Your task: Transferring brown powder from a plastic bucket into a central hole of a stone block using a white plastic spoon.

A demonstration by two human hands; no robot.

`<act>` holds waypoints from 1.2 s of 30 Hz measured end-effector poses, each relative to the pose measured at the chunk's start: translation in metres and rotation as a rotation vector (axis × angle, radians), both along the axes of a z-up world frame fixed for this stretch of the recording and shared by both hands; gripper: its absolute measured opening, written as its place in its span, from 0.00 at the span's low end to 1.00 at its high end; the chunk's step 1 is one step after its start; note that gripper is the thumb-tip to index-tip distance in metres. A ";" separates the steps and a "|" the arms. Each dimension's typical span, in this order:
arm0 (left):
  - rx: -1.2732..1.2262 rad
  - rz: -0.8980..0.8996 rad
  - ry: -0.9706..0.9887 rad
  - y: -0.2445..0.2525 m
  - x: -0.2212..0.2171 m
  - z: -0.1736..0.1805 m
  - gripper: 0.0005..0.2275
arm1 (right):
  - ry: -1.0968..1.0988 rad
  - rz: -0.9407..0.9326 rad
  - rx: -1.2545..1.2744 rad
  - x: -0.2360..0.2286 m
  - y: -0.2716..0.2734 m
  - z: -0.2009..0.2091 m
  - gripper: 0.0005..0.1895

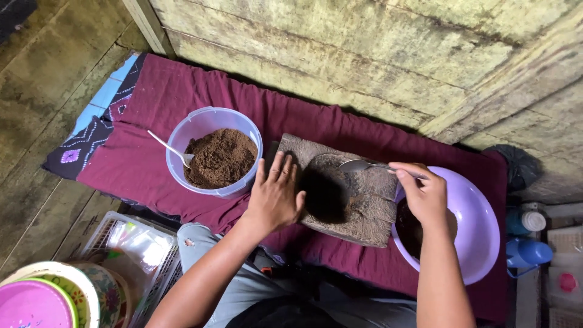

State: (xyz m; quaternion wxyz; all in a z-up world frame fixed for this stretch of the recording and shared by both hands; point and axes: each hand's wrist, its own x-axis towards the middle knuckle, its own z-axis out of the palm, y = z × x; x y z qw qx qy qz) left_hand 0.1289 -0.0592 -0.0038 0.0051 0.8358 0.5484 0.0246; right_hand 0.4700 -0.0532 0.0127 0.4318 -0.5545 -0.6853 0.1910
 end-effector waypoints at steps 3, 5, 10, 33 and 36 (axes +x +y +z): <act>-0.218 -0.061 0.085 -0.008 0.026 0.021 0.34 | 0.071 -0.092 0.000 -0.002 -0.023 0.013 0.10; -0.252 -0.108 0.052 -0.010 0.035 0.015 0.34 | 0.097 -0.119 0.000 -0.003 -0.026 0.004 0.10; 0.042 -0.023 -0.047 0.008 0.032 0.004 0.29 | 0.115 -0.134 0.006 -0.014 -0.022 -0.006 0.09; 0.038 -0.058 -0.952 0.006 -0.024 0.068 0.09 | 0.418 -0.213 0.087 -0.056 -0.003 -0.006 0.09; 0.083 0.135 -1.152 0.026 -0.065 0.045 0.08 | 0.467 -0.211 0.037 -0.078 0.017 0.010 0.08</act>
